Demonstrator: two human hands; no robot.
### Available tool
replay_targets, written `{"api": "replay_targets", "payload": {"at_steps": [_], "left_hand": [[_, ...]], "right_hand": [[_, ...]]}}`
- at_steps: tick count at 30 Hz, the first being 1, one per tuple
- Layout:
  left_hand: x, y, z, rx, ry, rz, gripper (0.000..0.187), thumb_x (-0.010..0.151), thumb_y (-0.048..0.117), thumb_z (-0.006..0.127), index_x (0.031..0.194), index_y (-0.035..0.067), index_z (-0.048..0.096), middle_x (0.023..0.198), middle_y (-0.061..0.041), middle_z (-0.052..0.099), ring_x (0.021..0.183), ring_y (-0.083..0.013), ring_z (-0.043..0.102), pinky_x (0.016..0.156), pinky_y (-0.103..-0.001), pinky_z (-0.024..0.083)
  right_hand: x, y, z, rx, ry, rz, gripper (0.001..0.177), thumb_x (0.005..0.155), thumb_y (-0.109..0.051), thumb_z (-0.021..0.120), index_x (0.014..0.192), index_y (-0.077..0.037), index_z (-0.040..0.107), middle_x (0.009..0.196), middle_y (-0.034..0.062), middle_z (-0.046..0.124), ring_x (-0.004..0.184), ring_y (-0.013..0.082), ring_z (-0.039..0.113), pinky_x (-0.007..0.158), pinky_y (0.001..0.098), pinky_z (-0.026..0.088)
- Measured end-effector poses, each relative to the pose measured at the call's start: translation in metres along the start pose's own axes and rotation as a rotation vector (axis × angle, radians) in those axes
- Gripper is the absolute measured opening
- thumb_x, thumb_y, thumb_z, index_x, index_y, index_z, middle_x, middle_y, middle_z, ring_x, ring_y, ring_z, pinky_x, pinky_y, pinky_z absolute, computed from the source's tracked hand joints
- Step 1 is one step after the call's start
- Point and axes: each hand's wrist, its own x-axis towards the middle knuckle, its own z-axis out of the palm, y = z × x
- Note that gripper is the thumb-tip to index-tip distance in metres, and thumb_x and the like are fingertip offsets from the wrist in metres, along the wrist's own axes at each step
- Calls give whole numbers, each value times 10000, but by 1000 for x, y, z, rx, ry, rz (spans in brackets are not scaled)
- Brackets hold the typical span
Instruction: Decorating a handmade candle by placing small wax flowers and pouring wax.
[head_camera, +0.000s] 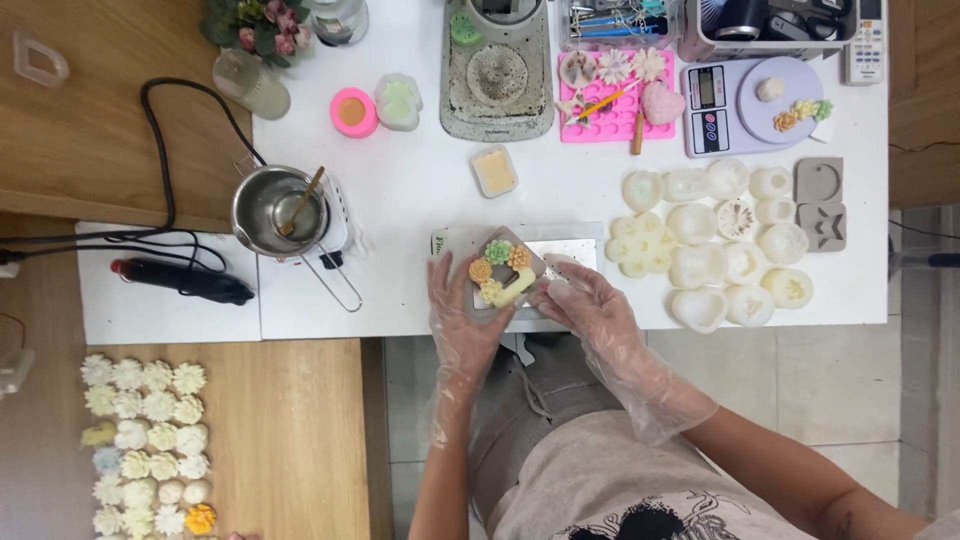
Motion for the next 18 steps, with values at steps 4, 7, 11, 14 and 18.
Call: {"api": "replay_targets", "payload": {"at_steps": [4, 7, 11, 14, 18], "left_hand": [[-9, 6, -5, -54, -10, -33, 916, 718, 323, 911, 1486, 133, 451, 1601, -188, 333, 1531, -458, 232, 1198, -595, 319], [-17, 8, -10, -91, -27, -50, 885, 741, 294, 911, 1490, 134, 469, 1604, -184, 349, 1535, -451, 235, 1198, -590, 323], [-25, 1, -13, -47, -25, -28, 815, 758, 261, 899, 1475, 154, 527, 1592, -166, 390, 1540, -446, 247, 1201, -576, 340], [-28, -3, -17, -18, -10, 13, 769, 765, 255, 896, 1452, 159, 566, 1590, -158, 402, 1538, -446, 252, 1200, -573, 347], [-28, 2, -19, 3, -29, 25, 711, 772, 244, 900, 1415, 150, 611, 1608, -166, 388, 1536, -452, 242, 1178, -571, 355]], "right_hand": [[3, 3, 7, 65, 91, 36, 619, 937, -201, 668, 1434, 67, 416, 1256, 218, 672, 1108, 216, 702, 1002, 347, 575], [7, -1, 9, 72, 98, -3, 621, 932, -191, 677, 1425, 73, 410, 1242, 226, 688, 1121, 224, 705, 1012, 336, 581], [16, 0, 6, -16, 96, -43, 634, 935, -218, 686, 1441, 69, 433, 1253, 199, 705, 1113, 212, 693, 953, 321, 566], [20, -1, 10, -50, 58, -60, 626, 949, -247, 667, 1451, 50, 441, 1273, 166, 709, 1127, 188, 693, 945, 306, 556], [25, -2, 10, -63, 49, -63, 600, 947, -236, 672, 1449, 27, 473, 1271, 155, 719, 1122, 184, 697, 951, 305, 548]]}}
